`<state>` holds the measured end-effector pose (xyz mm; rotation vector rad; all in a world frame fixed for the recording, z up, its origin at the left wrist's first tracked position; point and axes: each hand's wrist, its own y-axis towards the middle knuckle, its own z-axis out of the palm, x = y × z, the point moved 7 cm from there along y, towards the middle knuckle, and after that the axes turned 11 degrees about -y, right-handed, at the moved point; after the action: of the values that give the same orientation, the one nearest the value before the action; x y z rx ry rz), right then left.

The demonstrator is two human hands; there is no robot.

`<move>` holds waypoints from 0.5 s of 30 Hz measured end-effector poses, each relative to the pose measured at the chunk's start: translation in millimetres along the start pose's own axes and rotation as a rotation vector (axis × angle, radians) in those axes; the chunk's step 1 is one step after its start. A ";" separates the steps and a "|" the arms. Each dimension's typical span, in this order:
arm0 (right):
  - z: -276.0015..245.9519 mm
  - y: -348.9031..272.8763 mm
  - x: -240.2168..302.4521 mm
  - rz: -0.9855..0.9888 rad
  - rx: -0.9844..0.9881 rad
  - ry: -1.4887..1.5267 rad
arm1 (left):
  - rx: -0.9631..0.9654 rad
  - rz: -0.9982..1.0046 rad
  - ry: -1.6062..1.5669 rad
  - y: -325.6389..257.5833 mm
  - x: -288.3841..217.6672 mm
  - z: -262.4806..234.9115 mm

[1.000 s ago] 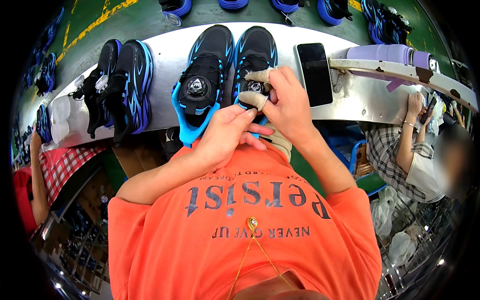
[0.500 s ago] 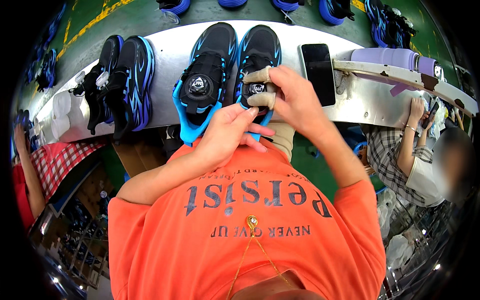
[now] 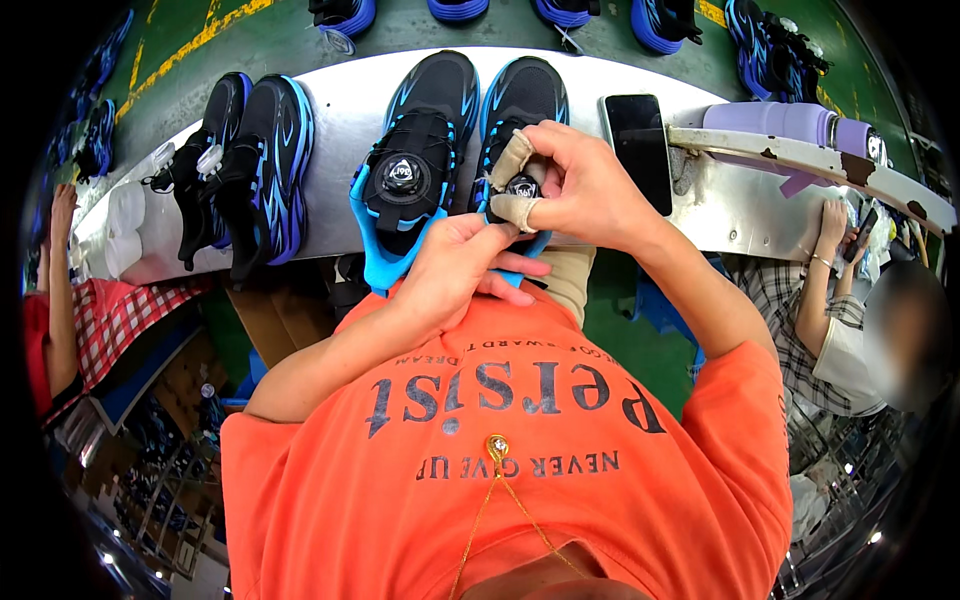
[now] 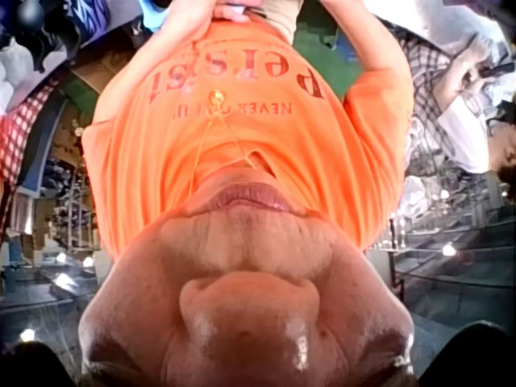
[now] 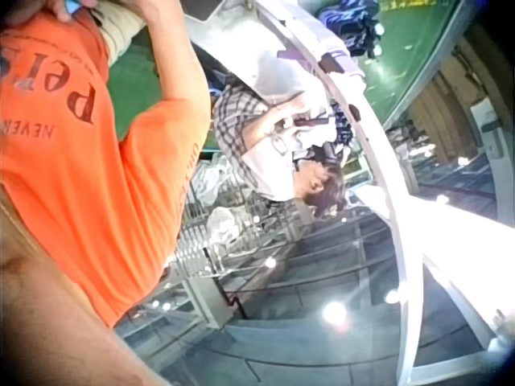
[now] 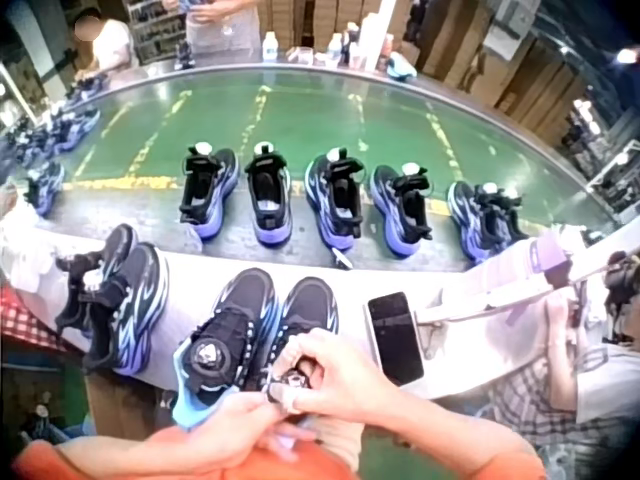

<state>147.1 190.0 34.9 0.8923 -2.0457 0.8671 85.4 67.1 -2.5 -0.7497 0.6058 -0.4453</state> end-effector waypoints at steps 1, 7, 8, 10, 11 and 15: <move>-0.5 0.8 0.1 0.001 0.017 -0.001 | 0.005 0.009 -0.022 -0.7 -0.3 0.5; -5.5 -14.0 2.4 -0.192 -0.054 0.002 | 0.043 0.023 -0.034 0.5 5.3 -2.8; -8.1 -17.3 6.0 -0.178 -0.139 -0.082 | 0.044 0.024 -0.037 -0.2 4.0 -1.7; -8.5 -22.5 5.4 -0.044 -0.153 -0.119 | 0.047 0.036 -0.041 -1.5 2.4 0.0; -10.2 -23.1 4.3 0.020 -0.160 -0.137 | 0.049 0.048 -0.043 -2.2 1.7 1.2; -12.2 -23.3 3.6 -0.077 -0.091 0.120 | 0.041 0.055 -0.034 -3.1 2.3 1.4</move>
<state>168.1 186.1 50.5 0.8438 -1.9193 0.7617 87.6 64.4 -0.2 -0.6981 0.5827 -0.3923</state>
